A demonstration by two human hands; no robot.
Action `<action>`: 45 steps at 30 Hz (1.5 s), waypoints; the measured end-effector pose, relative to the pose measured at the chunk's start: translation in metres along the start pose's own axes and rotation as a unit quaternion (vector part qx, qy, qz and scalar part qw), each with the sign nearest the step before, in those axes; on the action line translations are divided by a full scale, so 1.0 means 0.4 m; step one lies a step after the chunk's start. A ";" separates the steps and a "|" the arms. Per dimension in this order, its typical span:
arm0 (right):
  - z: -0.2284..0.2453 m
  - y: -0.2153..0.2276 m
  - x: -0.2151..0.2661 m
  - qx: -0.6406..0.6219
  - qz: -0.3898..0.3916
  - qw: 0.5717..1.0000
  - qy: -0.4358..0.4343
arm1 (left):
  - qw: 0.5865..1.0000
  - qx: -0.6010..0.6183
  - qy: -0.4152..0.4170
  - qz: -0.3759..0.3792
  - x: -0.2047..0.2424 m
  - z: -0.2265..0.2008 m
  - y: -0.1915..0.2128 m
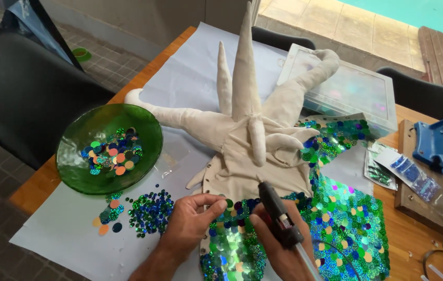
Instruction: Applying sequins to a fabric garment using a hot glue gun
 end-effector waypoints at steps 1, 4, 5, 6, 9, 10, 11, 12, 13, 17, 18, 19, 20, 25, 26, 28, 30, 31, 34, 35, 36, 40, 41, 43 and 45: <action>0.014 -0.011 -0.007 0.034 0.017 0.998 0.040 | 1.000 0.000 0.006 -0.005 -0.003 0.007 0.000; 0.024 -0.061 -0.038 0.071 0.046 0.991 0.108 | 0.999 -0.038 -0.008 -0.019 -0.011 0.015 0.010; 0.026 -0.081 -0.048 0.073 0.055 0.987 0.135 | 0.996 -0.078 -0.027 -0.026 -0.013 0.012 0.014; 0.016 -0.087 -0.054 0.073 0.057 0.986 0.136 | 0.996 -0.077 -0.027 -0.028 -0.018 0.019 0.016; 0.012 -0.101 -0.061 0.089 0.048 0.976 0.192 | 0.996 -0.063 -0.056 -0.023 -0.033 0.029 0.019; 0.007 -0.103 -0.062 0.082 0.055 0.977 0.191 | 0.994 -0.076 -0.074 -0.030 -0.039 0.030 0.022; 0.002 -0.105 -0.064 0.075 0.062 0.977 0.191 | 0.991 -0.089 -0.092 -0.037 -0.044 0.031 0.023; 0.021 -0.115 -0.054 0.077 0.062 0.977 0.190 | 0.991 -0.087 -0.091 -0.036 -0.045 0.042 0.024; 0.020 -0.112 -0.053 0.087 0.031 0.987 0.135 | 0.990 -0.058 -0.127 -0.032 -0.043 0.038 0.023; 0.030 -0.110 -0.048 0.096 -0.022 0.995 0.015 | 0.987 0.083 -0.135 0.003 -0.064 0.056 0.004; 0.033 -0.115 -0.043 0.097 -0.022 0.995 0.014 | 0.988 0.083 -0.134 0.002 -0.074 0.067 0.002; 0.033 -0.118 -0.038 0.084 -0.026 0.996 0.007 | 0.986 0.078 -0.148 -0.004 -0.082 0.071 0.002; 0.035 -0.125 -0.036 0.070 -0.029 0.997 0.002 | 0.984 0.072 -0.165 -0.012 -0.093 0.072 0.005; -0.011 -0.106 -0.080 0.129 -0.037 0.987 0.087 | 0.989 0.092 -0.117 0.009 -0.092 0.070 0.000; -0.012 -0.107 -0.084 0.138 -0.035 0.983 0.113 | 0.987 0.100 -0.123 0.010 -0.094 0.071 0.002; -0.027 -0.101 -0.088 0.142 -0.036 0.978 0.148 | 0.987 0.101 -0.126 0.006 -0.097 0.076 0.002; -0.030 -0.100 -0.085 0.146 -0.037 0.972 0.182 | 0.986 0.102 -0.130 0.002 -0.095 0.074 0.005; -0.022 -0.105 -0.080 0.146 -0.030 0.967 0.206 | 0.986 0.103 -0.129 0.008 -0.091 0.071 0.004; -0.019 -0.105 -0.070 0.154 -0.029 0.959 0.238 | 0.990 0.092 -0.109 0.007 -0.072 0.049 0.004; -0.018 -0.104 -0.069 0.163 -0.033 0.955 0.247 | 0.993 0.079 -0.091 -0.002 -0.065 0.041 0.007; -0.020 -0.105 -0.068 0.162 -0.033 0.955 0.247 | 0.993 0.079 -0.091 -0.002 -0.072 0.050 0.002; -0.016 -0.104 -0.060 0.162 -0.046 0.954 0.246 | 0.994 0.051 -0.087 -0.050 -0.077 0.054 0.008; -0.013 -0.104 -0.057 0.161 -0.045 0.955 0.246 | 0.995 0.042 -0.071 -0.061 -0.075 0.054 0.010; -0.006 -0.093 -0.049 0.131 -0.057 0.963 0.227 | 0.995 0.006 -0.064 -0.081 -0.069 0.046 0.017; 0.004 -0.073 -0.039 0.102 -0.067 0.971 0.207 | 0.993 -0.028 -0.057 -0.101 -0.047 0.021 0.025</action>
Point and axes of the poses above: each hand's wrist, its own x-axis away from the middle knuckle, its own y-axis out of the back of the hand, z = x × y, the point moved 8 cm from there along -x, towards the middle knuckle, and after that the axes turned 15 degrees about -x, right-handed, at the moved point
